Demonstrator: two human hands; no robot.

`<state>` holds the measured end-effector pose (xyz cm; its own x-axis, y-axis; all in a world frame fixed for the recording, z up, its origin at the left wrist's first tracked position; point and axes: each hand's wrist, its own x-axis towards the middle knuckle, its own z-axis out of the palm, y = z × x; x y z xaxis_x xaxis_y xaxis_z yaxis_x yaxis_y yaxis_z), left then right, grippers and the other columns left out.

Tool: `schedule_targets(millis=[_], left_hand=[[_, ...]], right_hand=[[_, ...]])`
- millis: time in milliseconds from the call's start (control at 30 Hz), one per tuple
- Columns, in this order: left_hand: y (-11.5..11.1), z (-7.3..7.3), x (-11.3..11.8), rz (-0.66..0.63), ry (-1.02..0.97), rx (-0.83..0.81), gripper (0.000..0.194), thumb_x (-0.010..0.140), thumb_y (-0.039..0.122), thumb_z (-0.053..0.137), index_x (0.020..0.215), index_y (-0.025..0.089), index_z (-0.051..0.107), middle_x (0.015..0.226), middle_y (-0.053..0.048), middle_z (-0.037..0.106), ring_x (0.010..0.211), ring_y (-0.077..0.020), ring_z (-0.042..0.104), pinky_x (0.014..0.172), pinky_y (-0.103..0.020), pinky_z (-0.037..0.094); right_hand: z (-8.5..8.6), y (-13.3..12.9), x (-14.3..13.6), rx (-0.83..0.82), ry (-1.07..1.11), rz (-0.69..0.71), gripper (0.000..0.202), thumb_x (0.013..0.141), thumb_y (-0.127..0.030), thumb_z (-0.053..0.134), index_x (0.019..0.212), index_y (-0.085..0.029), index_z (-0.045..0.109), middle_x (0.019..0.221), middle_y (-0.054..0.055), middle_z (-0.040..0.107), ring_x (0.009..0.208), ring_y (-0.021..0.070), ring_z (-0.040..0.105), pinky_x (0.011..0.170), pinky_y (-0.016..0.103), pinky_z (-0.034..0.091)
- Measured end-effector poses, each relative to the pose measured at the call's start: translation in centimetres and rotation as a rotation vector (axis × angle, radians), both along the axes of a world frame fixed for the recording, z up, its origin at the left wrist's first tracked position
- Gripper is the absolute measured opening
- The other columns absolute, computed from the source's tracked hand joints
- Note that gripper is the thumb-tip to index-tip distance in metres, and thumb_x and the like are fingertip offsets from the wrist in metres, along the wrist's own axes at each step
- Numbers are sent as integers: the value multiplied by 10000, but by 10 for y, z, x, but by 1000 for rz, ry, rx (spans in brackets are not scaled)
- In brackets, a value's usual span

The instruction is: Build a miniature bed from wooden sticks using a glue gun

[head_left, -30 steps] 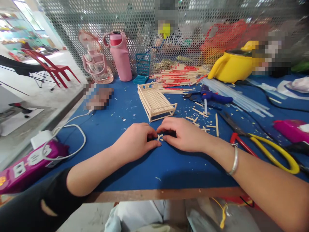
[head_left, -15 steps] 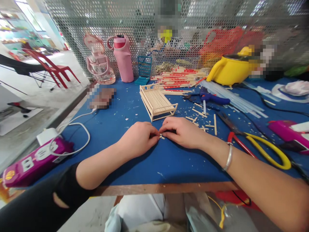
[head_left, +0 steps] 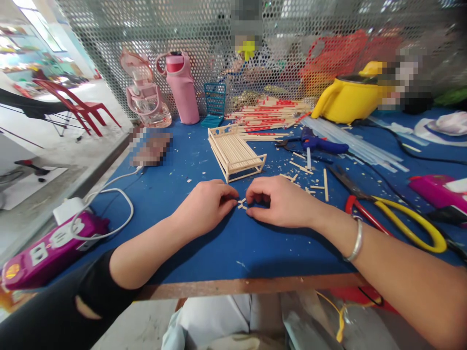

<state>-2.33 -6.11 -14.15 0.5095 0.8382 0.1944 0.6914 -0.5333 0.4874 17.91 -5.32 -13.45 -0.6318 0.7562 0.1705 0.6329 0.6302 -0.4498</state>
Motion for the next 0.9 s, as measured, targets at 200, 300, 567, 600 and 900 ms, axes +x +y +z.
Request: schedule_targets(millis=[200, 300, 567, 600, 900], left_hand=[[6, -4, 2, -48, 54, -15, 183, 842, 195, 552, 909, 205, 722, 855, -21, 668, 809, -155, 615, 733, -255, 468], [8, -4, 4, -46, 80, -18, 183, 855, 209, 543, 898, 214, 721, 861, -19, 662, 815, -157, 615, 744, -258, 473], [6, -3, 4, -68, 132, 7, 209, 876, 213, 506, 896, 225, 714, 873, -15, 651, 817, -161, 616, 732, -268, 476], [6, -3, 4, -66, 134, 9, 211, 876, 211, 502, 892, 222, 713, 874, -17, 653, 814, -161, 617, 730, -269, 477], [-2, 5, 1, -7, 45, 45, 226, 791, 124, 494, 897, 172, 688, 839, -30, 669, 770, -154, 610, 728, -262, 473]], right_hand=[[-4, -1, -4, -27, -62, -28, 115, 747, -281, 613, 789, -197, 679, 744, 1, 633, 654, 117, 528, 608, 240, 367], [-3, 0, -4, -47, -75, -14, 145, 775, -228, 558, 790, -197, 698, 747, 5, 659, 649, 113, 549, 614, 236, 372], [-1, 1, -3, -48, -60, -36, 137, 753, -208, 575, 772, -191, 710, 693, -7, 670, 621, 107, 565, 596, 228, 378], [-2, 1, -4, -47, -57, -37, 133, 751, -209, 580, 767, -192, 710, 690, -8, 670, 618, 107, 566, 593, 228, 378], [1, 2, 0, -101, -4, -53, 162, 737, -156, 559, 813, -182, 699, 637, -23, 645, 549, 94, 544, 558, 218, 389]])
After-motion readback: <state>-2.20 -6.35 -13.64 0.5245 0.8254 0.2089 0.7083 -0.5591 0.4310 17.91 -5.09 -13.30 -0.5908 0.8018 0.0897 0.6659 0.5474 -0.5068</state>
